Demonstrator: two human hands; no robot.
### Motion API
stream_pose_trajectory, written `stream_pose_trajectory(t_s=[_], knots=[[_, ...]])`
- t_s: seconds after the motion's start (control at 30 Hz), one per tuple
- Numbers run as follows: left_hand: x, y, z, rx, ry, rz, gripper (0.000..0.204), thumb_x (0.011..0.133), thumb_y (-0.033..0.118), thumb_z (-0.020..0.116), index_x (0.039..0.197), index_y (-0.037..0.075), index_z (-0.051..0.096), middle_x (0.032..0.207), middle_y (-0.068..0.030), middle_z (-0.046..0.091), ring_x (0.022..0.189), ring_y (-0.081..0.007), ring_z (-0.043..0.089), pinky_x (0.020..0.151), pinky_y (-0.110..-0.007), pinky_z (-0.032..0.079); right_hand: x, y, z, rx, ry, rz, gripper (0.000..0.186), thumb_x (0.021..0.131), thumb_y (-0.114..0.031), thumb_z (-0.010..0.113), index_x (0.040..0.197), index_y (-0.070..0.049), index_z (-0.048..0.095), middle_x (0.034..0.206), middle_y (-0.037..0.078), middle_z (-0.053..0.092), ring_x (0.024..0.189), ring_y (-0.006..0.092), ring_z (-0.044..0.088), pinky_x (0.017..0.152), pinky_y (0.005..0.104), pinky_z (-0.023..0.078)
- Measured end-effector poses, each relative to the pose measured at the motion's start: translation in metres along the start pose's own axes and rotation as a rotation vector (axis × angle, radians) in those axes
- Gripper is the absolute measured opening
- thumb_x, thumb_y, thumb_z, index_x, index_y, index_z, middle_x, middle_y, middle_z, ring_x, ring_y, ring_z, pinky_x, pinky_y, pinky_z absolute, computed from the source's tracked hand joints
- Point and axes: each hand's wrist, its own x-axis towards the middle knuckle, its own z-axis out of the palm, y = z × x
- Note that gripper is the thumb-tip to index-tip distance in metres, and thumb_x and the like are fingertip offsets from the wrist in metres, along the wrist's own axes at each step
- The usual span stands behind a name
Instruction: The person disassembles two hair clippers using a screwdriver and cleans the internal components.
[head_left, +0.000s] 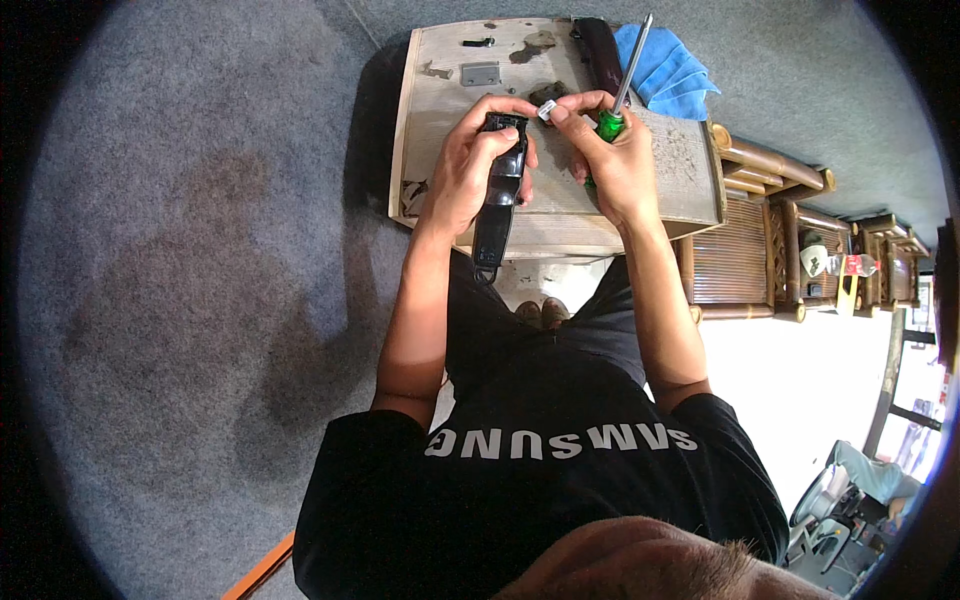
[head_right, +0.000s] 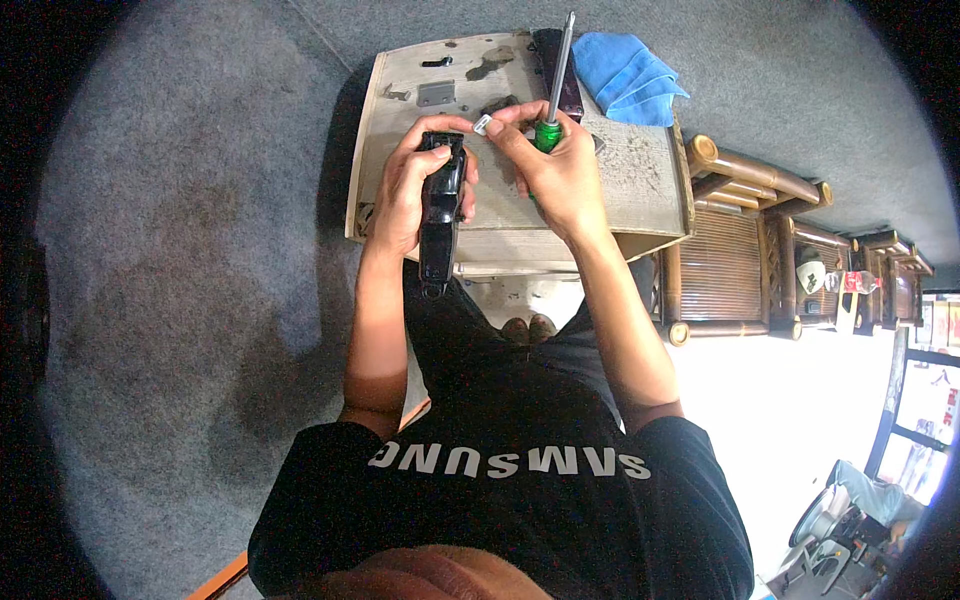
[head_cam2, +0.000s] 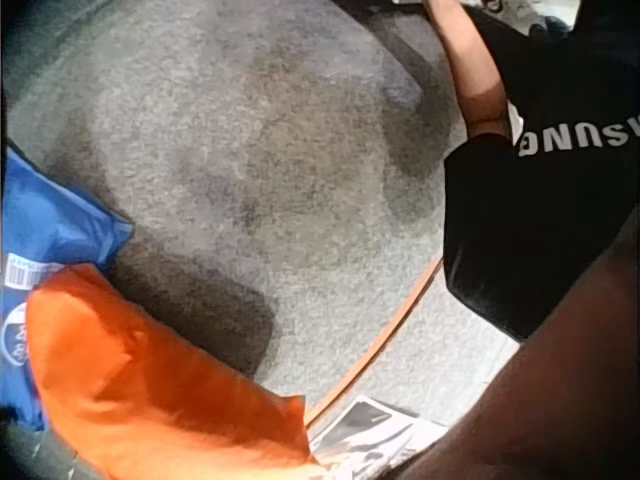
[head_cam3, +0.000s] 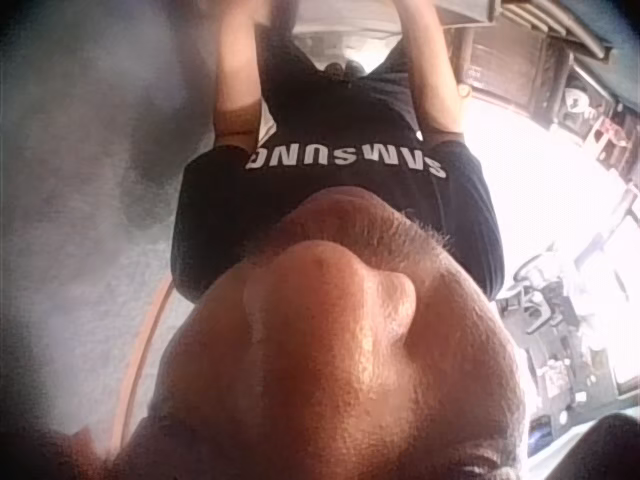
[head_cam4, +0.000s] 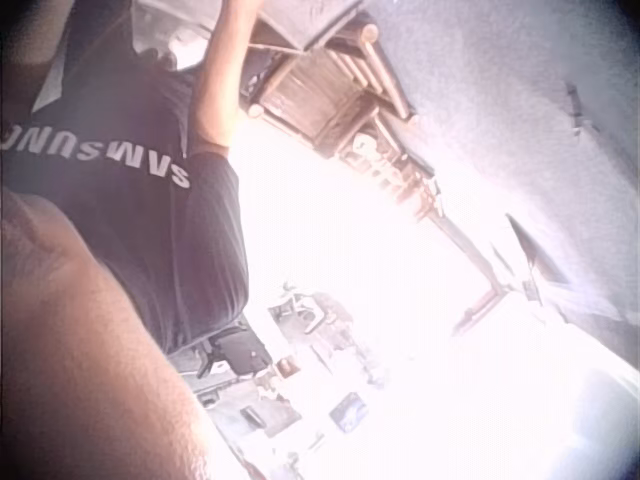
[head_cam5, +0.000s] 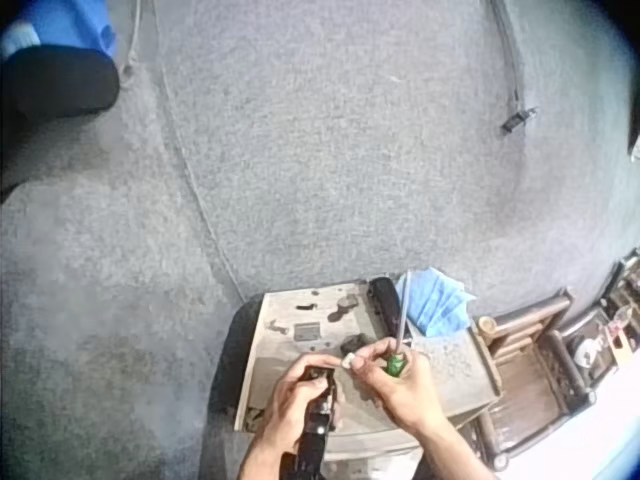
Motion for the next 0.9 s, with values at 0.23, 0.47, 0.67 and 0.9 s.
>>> stream_pose_trajectory(t_s=[0.23,0.47,0.67,0.9], knots=[[-0.001,0.000,0.001,0.004,0.008,-0.003,0.031,0.100,0.017,0.047,0.126,0.005,0.060,0.081,-0.0098,0.065,0.057,-0.0155,0.064,0.054,-0.029,0.053,-0.002,0.000,-0.002,-0.090,-0.008,0.004,0.016,0.094,-0.015,0.077,0.100,-0.002,0.071,0.075,-0.001,0.067,0.055,0.0035,0.054,0.046,0.0216,0.041],[-0.002,0.003,0.002,0.026,-0.016,-0.007,0.029,0.100,0.018,0.048,0.123,0.004,0.060,0.081,-0.0094,0.064,0.059,-0.0148,0.064,0.054,-0.029,0.053,-0.003,0.002,-0.002,-0.084,0.008,-0.020,0.013,0.095,-0.013,0.074,0.100,-0.001,0.069,0.074,0.000,0.068,0.056,0.0042,0.056,0.046,0.0219,0.042],[-0.001,0.000,0.001,0.036,-0.016,0.001,0.029,0.100,0.018,0.051,0.125,0.004,0.056,0.081,-0.0087,0.064,0.059,-0.0147,0.064,0.054,-0.029,0.052,0.000,0.008,-0.006,0.001,0.046,-0.043,0.007,0.097,-0.008,0.068,0.098,-0.001,0.065,0.082,0.007,0.075,0.054,0.0045,0.056,0.045,0.0222,0.043],[-0.001,-0.002,0.002,0.068,-0.001,0.009,0.028,0.101,0.019,0.052,0.124,0.003,0.055,0.081,-0.0090,0.064,0.059,-0.0146,0.064,0.054,-0.029,0.052,-0.003,0.004,-0.005,-0.020,-0.007,-0.069,0.009,0.098,-0.009,0.068,0.099,-0.001,0.064,0.091,0.009,0.078,0.057,0.0032,0.057,0.047,0.0205,0.043]])
